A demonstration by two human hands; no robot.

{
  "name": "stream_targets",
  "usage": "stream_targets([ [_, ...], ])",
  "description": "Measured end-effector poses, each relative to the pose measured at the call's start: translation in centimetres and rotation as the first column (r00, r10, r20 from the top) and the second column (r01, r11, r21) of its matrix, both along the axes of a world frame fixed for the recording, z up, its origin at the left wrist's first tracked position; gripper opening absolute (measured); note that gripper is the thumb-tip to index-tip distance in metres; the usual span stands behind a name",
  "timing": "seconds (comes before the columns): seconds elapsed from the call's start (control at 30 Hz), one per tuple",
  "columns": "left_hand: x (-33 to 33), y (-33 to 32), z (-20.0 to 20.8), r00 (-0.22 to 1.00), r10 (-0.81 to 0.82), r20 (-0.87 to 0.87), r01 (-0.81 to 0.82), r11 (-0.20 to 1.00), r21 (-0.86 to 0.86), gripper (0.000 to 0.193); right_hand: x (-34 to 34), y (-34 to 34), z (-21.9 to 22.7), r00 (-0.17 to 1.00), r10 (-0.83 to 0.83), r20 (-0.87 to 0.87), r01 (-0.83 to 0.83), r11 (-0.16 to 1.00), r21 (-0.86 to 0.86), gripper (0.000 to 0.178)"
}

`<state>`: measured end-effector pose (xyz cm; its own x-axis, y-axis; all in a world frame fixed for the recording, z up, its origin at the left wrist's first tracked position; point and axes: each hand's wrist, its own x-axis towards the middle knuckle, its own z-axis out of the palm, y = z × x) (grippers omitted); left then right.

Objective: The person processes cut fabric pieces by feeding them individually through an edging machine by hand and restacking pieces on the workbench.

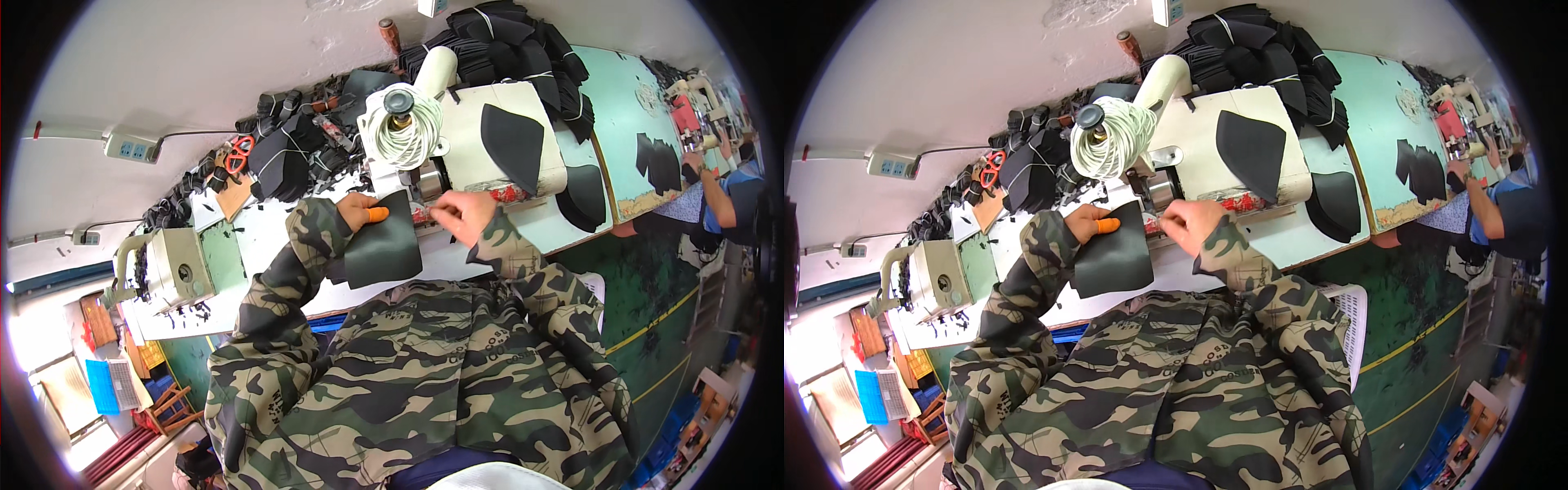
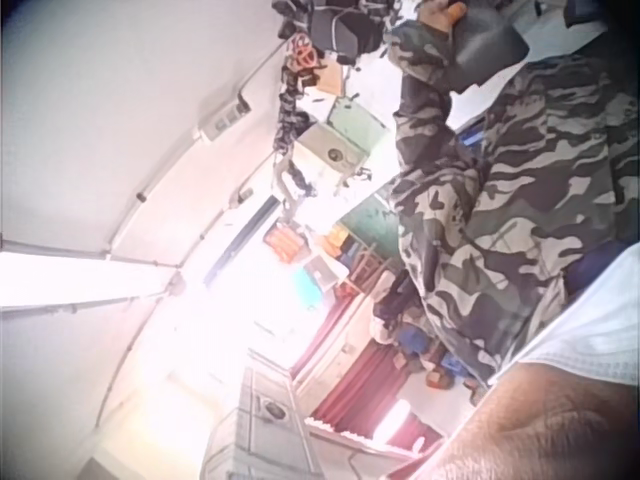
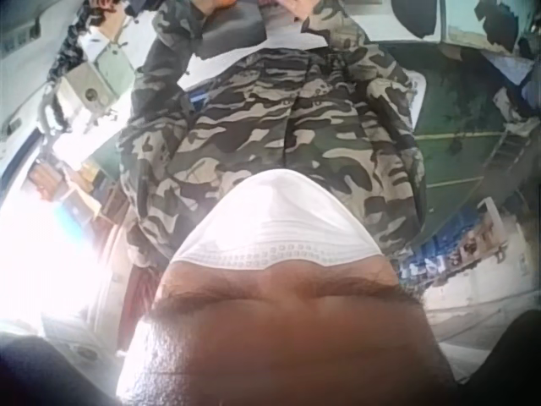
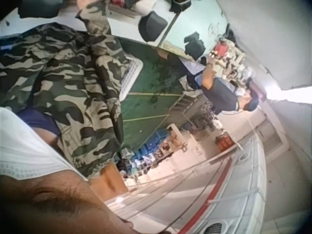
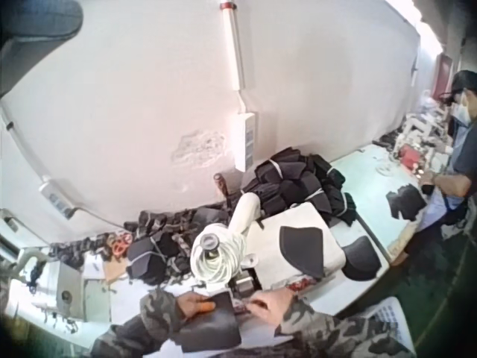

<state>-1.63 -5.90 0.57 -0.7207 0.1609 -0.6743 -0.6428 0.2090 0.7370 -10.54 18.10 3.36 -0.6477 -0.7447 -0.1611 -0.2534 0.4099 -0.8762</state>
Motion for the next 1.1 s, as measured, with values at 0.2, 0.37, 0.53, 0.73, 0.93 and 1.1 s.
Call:
stream_targets([
  [0.2, -3.3, 1.3, 0.5, 0.986, -0.116, -0.121, 0.110, 0.992, -0.060, 0.026, -3.0, 0.4, -0.3, 0.963, 0.035, -0.269, -0.022, 0.998, 0.051, 0.024],
  [0.37, -3.5, 2.7, -1.5, 0.983, 0.066, -0.173, -0.073, 0.997, -0.032, 0.023, -4.4, -1.5, 0.7, 0.810, 0.318, -0.492, -0.156, 0.927, 0.342, 0.034],
  [0.53, -4.5, 4.0, 1.4, 0.980, 0.147, 0.135, -0.164, 0.979, 0.122, 0.022, -3.2, 0.7, 1.8, 0.921, 0.163, -0.353, -0.017, 0.924, 0.382, 0.025],
  [0.73, -5.6, 3.2, 3.2, 0.990, 0.043, 0.133, -0.048, 0.998, 0.041, 0.020, -2.4, 5.6, 0.1, 0.987, 0.082, -0.136, -0.072, 0.994, 0.080, 0.024],
  [0.93, 0.0, -2.9, -2.8, 0.908, -0.411, 0.087, 0.237, 0.331, -0.913, 0.036, -4.9, 6.5, 5.3, 0.588, -0.488, -0.644, 0.394, 0.869, -0.299, 0.017],
  [1.1, 2.6, -1.9, -2.7, 0.760, -0.553, 0.341, 0.583, 0.351, -0.733, 0.039, -3.7, 5.3, -0.4, 0.715, -0.160, -0.681, 0.234, 0.972, 0.017, 0.019],
])
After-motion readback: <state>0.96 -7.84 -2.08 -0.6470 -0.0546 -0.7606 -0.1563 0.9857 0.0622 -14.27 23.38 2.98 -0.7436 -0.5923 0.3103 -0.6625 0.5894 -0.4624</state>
